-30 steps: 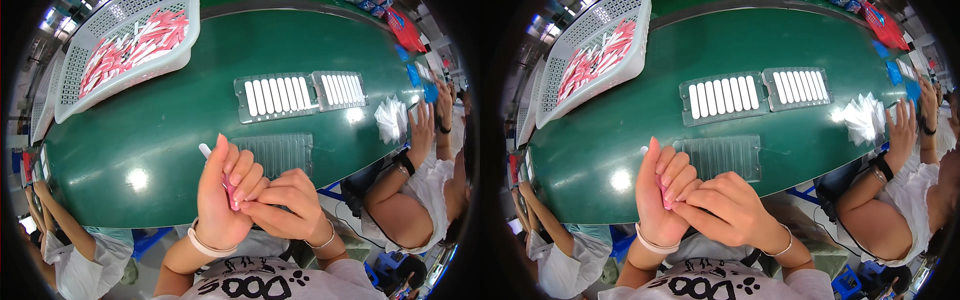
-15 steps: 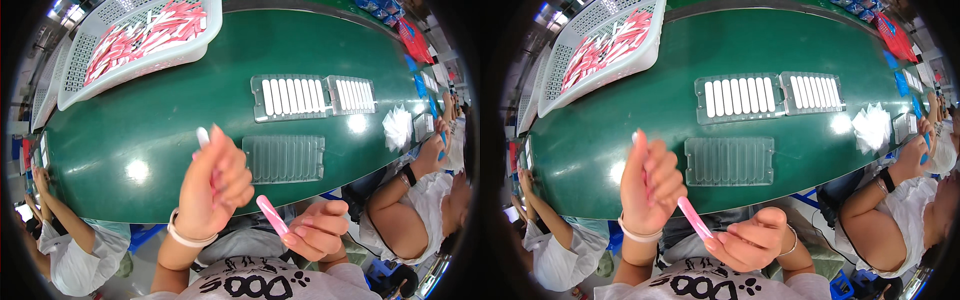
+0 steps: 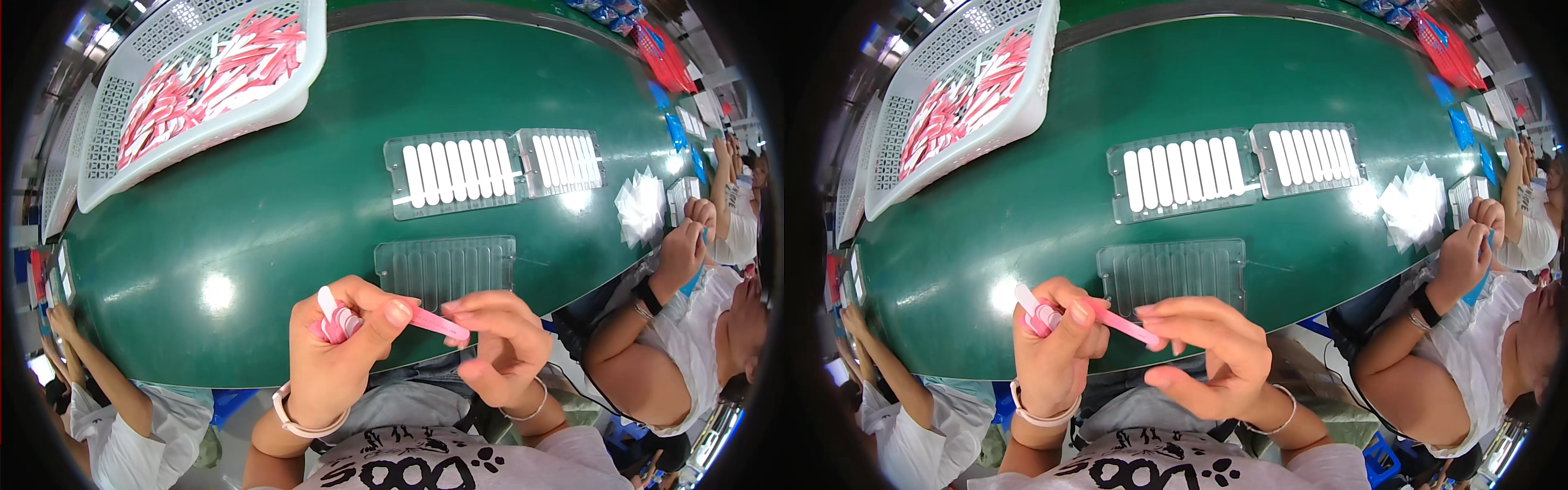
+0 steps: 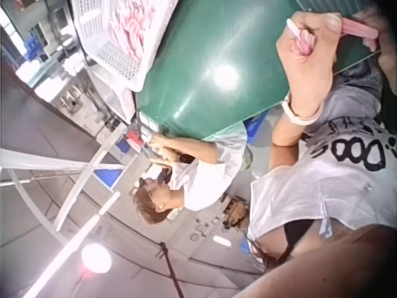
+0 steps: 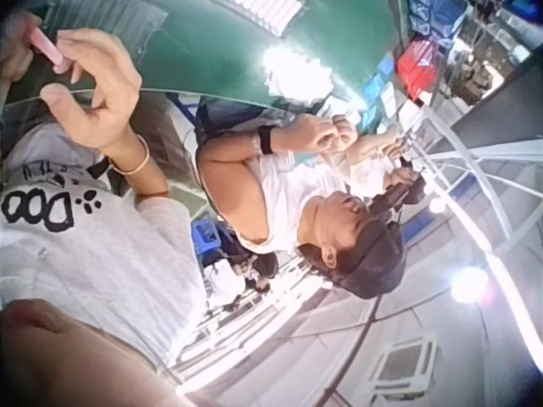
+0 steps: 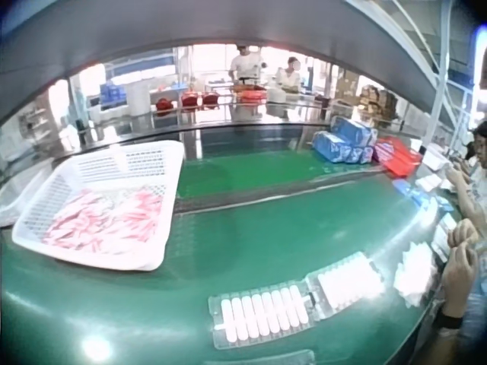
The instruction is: The person assembles small white and pink plastic components into a clear plastic tray by hand, placing them into the tray on an assembly line.
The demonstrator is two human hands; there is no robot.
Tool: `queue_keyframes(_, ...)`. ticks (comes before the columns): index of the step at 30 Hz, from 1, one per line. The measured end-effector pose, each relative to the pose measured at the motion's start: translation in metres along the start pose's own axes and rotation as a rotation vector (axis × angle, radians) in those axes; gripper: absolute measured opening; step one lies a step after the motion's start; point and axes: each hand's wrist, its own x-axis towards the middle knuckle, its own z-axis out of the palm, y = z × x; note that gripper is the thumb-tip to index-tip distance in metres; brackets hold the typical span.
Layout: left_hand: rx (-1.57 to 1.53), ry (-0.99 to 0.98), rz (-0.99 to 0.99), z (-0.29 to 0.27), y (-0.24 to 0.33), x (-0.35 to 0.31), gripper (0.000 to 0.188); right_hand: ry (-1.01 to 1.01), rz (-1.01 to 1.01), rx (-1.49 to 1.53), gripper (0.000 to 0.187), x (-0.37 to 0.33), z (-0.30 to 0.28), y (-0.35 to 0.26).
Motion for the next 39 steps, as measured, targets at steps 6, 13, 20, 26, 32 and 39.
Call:
queue_keyframes(6,0.042,-0.014,-0.012,0.008,-0.003,0.002,0.014,0.137,0.112,0.077,0.019,0.000,-0.003,-0.011)
queue_keyframes(13,0.132,0.089,-0.071,0.002,0.008,-0.004,0.017,0.126,-0.449,-0.951,0.023,0.021,-0.051,-0.013)
queue_keyframes(20,0.205,0.186,-0.002,-0.004,0.013,0.004,0.022,-0.232,-0.347,-1.230,0.026,-0.005,-0.057,-0.016)
queue_keyframes(26,0.023,0.127,-0.063,-0.012,0.012,-0.001,0.022,-0.242,-0.208,-1.228,0.042,0.001,-0.045,-0.023)
queue_keyframes(32,-0.188,0.005,-0.131,0.002,0.004,-0.004,0.023,-0.001,-0.066,-0.472,0.039,0.004,-0.011,-0.028)
queue_keyframes(39,-0.005,-0.137,-0.153,0.005,-0.008,-0.015,0.033,0.258,-0.202,-0.493,0.023,0.002,-0.009,-0.020)
